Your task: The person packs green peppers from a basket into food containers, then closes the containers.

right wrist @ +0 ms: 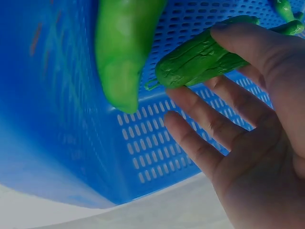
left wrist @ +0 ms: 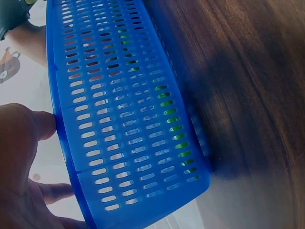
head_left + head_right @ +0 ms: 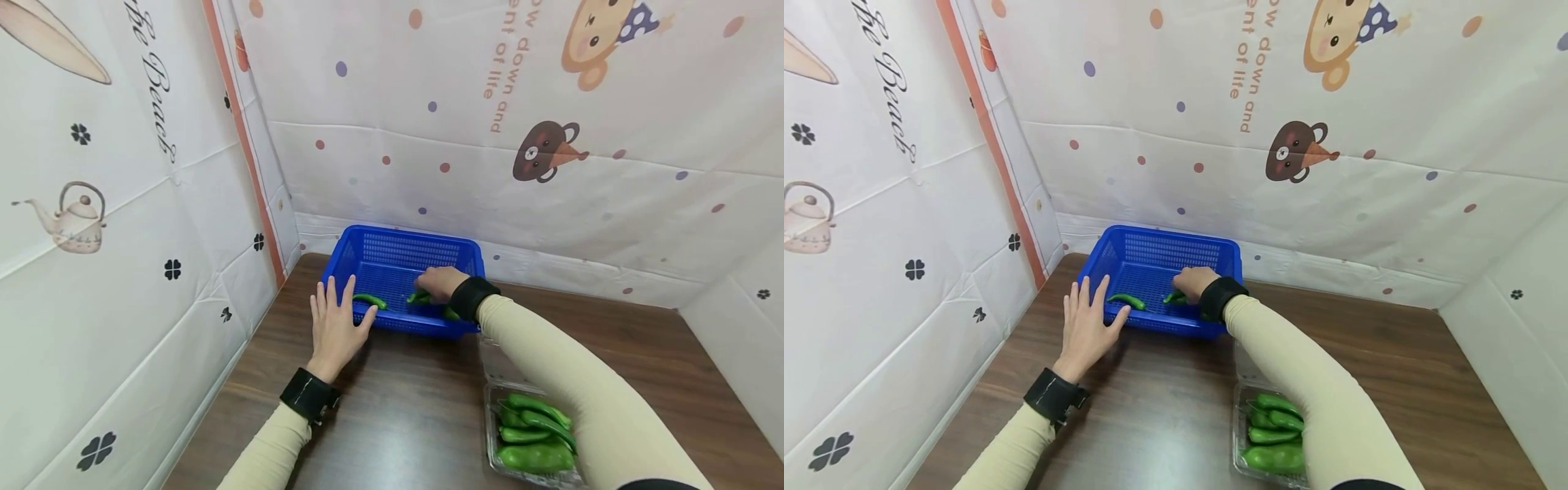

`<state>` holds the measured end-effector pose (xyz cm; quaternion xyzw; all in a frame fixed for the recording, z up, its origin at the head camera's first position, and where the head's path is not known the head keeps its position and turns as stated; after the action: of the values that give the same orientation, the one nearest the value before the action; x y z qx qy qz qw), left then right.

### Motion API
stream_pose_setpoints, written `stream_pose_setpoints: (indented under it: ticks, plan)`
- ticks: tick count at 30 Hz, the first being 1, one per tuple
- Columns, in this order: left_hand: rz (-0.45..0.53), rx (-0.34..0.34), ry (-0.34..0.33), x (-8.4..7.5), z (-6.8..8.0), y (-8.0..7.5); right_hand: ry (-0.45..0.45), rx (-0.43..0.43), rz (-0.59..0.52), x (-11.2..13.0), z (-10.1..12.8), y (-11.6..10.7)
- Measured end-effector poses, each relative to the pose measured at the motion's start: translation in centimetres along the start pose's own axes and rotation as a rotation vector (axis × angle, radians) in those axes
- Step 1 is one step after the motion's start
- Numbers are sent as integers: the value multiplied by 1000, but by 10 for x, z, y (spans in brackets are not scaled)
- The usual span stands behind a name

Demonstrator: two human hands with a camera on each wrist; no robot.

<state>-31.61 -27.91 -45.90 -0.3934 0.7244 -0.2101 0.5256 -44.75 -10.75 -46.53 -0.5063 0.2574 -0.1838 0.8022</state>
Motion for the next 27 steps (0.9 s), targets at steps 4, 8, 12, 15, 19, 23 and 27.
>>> stream_pose_setpoints:
  ticks: [4,8,12,15,19,23,27]
  plan:
    - [-3,-25,35,-5,1,-2,-15,-15,1,1,5,-4]
    - [0,-47,63,-12,1,-2,-33,-54,9,7,13,-12]
    - [22,-46,83,-17,1,-1,-27,-65,10,11,19,-18]
    - [43,-34,90,-21,2,1,-14,-68,10,12,24,-19]
    - [49,-32,113,-26,3,2,-6,-97,-11,12,31,-23]
    - [61,-17,174,-35,5,5,8,-151,-42,8,42,-29]
    - [101,41,242,-49,9,11,17,-203,-71,4,57,-35]
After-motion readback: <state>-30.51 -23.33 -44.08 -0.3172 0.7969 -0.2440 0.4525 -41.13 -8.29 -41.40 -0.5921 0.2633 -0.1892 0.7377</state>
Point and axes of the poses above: each hand's wrist, its own z-axis away from the middle knuckle, its own y-axis out of the palm, x = y × z, the point moved 8 cm from there along -z, towards the middle knuckle, and after that the axes turned 11 degrees about z, right-handed, at the moved point
